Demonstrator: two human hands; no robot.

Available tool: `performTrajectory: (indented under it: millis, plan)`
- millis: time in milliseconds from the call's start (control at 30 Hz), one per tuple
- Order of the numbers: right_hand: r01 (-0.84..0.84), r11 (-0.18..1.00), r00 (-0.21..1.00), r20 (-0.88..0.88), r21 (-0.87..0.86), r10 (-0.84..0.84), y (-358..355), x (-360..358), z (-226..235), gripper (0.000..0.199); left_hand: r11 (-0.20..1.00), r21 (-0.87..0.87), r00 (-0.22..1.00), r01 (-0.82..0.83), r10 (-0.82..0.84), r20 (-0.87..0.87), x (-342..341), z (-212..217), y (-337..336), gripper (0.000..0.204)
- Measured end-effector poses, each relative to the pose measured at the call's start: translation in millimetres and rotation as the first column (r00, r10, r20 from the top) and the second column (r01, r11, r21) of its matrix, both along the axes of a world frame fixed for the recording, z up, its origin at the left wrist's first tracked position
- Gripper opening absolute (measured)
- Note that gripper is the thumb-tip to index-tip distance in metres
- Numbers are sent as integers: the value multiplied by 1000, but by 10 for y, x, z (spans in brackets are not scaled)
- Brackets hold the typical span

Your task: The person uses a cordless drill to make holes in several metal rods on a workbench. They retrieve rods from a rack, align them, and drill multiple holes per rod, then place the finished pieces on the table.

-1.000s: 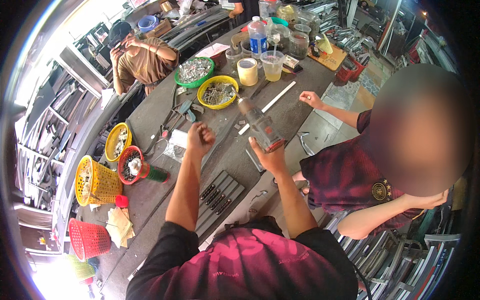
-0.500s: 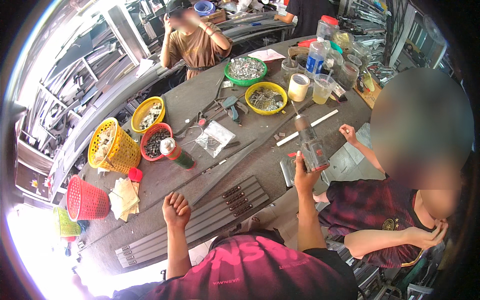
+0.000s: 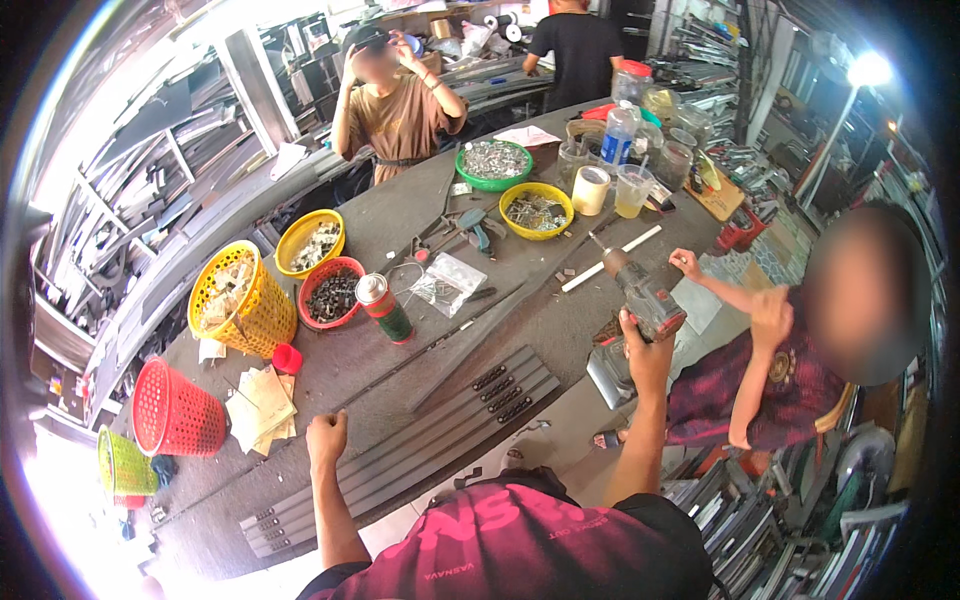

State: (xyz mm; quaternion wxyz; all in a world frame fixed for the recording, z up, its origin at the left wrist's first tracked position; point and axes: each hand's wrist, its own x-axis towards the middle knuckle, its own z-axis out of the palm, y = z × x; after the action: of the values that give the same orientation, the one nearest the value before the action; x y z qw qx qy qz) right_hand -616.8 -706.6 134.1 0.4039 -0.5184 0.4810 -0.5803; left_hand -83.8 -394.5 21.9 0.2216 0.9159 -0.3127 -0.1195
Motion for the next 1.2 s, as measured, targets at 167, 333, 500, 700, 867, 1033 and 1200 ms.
performTrajectory:
  millis: [167, 333, 500, 700, 867, 1033, 1200]
  plan:
    - [58, 996, 991, -122, 61, -50, 693, -48, 265, 32, 962, 88, 967, 256, -256, -16, 216, -5, 126, 39]
    - [34, 997, 977, -212, 75, -18, 1331, 171, 447, 53, 908, -29, 908, 417, -418, -21, 246, -42, 220, 26]
    - [-99, 992, 980, -165, 83, 112, 1950, 551, 589, 74, 867, -73, 870, 493, -487, 80, 264, -36, 254, 18]
    - [-287, 957, 879, -389, 33, 277, 2177, 822, 572, 59, 830, -235, 860, 506, -467, 206, 234, -42, 317, 18]
    - [-475, 876, 800, -378, 76, 467, 2141, 966, 551, 47, 808, -259, 845, 529, -475, 245, 238, -66, 342, 24]
    - [-560, 818, 687, -477, 134, 548, 2102, 1077, 633, 50, 787, -526, 897, 323, -432, -95, 114, 56, 425, 26]
    - [-734, 676, 580, -456, 68, 675, 2160, 1358, 658, 44, 717, -664, 657, -212, -398, -640, -72, 189, 645, 8]
